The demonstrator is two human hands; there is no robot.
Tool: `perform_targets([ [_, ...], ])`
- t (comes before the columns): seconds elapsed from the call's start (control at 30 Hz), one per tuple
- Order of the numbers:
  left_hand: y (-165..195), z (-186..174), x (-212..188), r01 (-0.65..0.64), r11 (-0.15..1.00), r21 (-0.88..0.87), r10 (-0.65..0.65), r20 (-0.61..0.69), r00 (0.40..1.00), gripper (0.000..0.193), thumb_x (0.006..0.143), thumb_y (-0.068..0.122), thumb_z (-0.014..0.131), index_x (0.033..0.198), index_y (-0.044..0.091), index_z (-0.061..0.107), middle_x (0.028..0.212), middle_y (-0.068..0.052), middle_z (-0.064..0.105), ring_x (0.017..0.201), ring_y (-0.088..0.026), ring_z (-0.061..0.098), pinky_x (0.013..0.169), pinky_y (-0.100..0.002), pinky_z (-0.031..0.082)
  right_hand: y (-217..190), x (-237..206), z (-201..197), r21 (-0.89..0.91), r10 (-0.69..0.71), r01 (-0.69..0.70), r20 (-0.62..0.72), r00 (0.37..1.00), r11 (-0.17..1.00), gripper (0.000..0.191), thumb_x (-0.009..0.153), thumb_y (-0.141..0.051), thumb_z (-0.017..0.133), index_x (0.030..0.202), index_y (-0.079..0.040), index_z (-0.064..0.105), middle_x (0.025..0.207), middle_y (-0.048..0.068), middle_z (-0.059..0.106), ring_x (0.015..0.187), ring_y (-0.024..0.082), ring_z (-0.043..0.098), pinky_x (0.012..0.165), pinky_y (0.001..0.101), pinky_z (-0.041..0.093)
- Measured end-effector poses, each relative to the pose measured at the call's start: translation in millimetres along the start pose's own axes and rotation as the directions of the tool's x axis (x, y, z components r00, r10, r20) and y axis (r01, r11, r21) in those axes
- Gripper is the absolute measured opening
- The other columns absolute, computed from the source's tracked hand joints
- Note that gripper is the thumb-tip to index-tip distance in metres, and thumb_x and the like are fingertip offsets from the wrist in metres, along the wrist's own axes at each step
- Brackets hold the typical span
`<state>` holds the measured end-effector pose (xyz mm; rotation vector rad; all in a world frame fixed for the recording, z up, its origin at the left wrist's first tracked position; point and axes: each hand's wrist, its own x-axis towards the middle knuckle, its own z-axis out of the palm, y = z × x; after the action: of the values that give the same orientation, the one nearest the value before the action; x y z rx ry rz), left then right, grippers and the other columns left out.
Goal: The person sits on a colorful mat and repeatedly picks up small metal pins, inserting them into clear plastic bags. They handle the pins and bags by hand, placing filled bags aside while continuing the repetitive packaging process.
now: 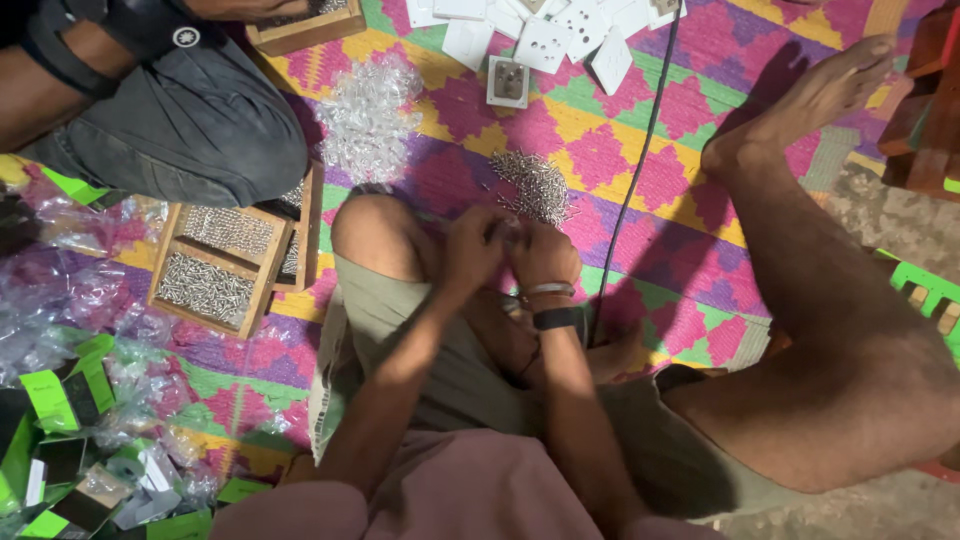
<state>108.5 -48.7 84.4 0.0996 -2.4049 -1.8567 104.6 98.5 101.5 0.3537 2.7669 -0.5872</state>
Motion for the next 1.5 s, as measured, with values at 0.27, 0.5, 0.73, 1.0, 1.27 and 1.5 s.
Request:
perform_targets([
  [0.27, -11, -5, -21, 0.264, 0.918, -0.297, -0.23, 0.146, 0.962, 0.016, 0.094, 0.007, 0.068, 0.107, 0.0, 0.074, 0.099, -0.011, 0.078, 0.094, -0.014, 0.073, 0.085, -0.03, 0.058, 28, 21, 5, 0.661, 0.04, 0.025, -0.083, 0.996, 0.75, 0.02, 0.1, -0.025, 0.069, 0.096, -0.007, 0.077, 0.077, 0.009, 0.068, 0.064, 0.021, 0.061, 0.054, 0.0378, 0.047],
  [0.5, -45, 4, 18, 0.353, 0.888, -0.295, -0.3, 0.211, 0.93, 0.017, 0.094, 0.016, 0.071, 0.098, -0.001, 0.072, 0.085, -0.007, 0.074, 0.076, -0.01, 0.067, 0.067, -0.028, 0.055, 25, 21, 13, 0.857, -0.059, -0.423, 0.458, 0.887, 0.295, 0.016, 0.096, -0.021, 0.071, 0.099, -0.006, 0.071, 0.073, 0.0, 0.07, 0.048, 0.004, 0.047, 0.04, 0.0224, 0.031],
  [0.73, -64, 6, 36, 0.42, 0.871, -0.256, -0.335, 0.315, 0.888, 0.016, 0.091, 0.012, 0.071, 0.081, 0.0, 0.075, 0.074, -0.005, 0.073, 0.066, -0.01, 0.065, 0.059, -0.026, 0.05, 14, 11, 23, 0.889, -0.043, -0.195, 0.233, 0.971, 0.413, 0.012, 0.092, -0.016, 0.074, 0.088, -0.004, 0.074, 0.068, -0.001, 0.067, 0.049, 0.004, 0.049, 0.042, 0.0221, 0.034],
  [1.0, -73, 11, 56, 0.519, 0.802, -0.296, -0.527, 0.06, 0.848, 0.02, 0.089, 0.02, 0.079, 0.09, 0.0, 0.08, 0.074, -0.003, 0.07, 0.063, -0.01, 0.056, 0.055, -0.029, 0.042, 12, 10, 24, 0.973, 0.057, -0.072, 0.061, 0.997, 0.218, 0.014, 0.095, -0.015, 0.071, 0.095, -0.005, 0.08, 0.06, -0.002, 0.056, 0.046, 0.003, 0.039, 0.042, 0.0227, 0.027],
  [1.27, -74, 5, 44, 0.204, 0.978, 0.045, -0.207, 0.111, 0.972, 0.025, 0.09, 0.017, 0.072, 0.11, 0.003, 0.077, 0.086, -0.01, 0.077, 0.073, -0.012, 0.069, 0.066, -0.03, 0.054, 23, 26, 20, 0.84, 0.196, -0.524, 0.542, 0.817, -0.14, 0.015, 0.094, -0.016, 0.064, 0.08, -0.011, 0.067, 0.063, 0.0, 0.059, 0.042, 0.009, 0.044, 0.037, 0.0253, 0.031],
  [1.5, -40, 2, 39, 0.079, 0.997, -0.006, -0.068, 0.448, 0.891, 0.021, 0.087, 0.015, 0.079, 0.107, 0.006, 0.076, 0.086, -0.011, 0.076, 0.078, -0.016, 0.071, 0.073, -0.035, 0.058, 25, 24, 28, 0.903, 0.023, -0.411, 0.411, 0.911, 0.125, 0.016, 0.095, -0.017, 0.067, 0.083, -0.006, 0.068, 0.058, 0.002, 0.054, 0.041, 0.012, 0.046, 0.037, 0.0289, 0.031],
])
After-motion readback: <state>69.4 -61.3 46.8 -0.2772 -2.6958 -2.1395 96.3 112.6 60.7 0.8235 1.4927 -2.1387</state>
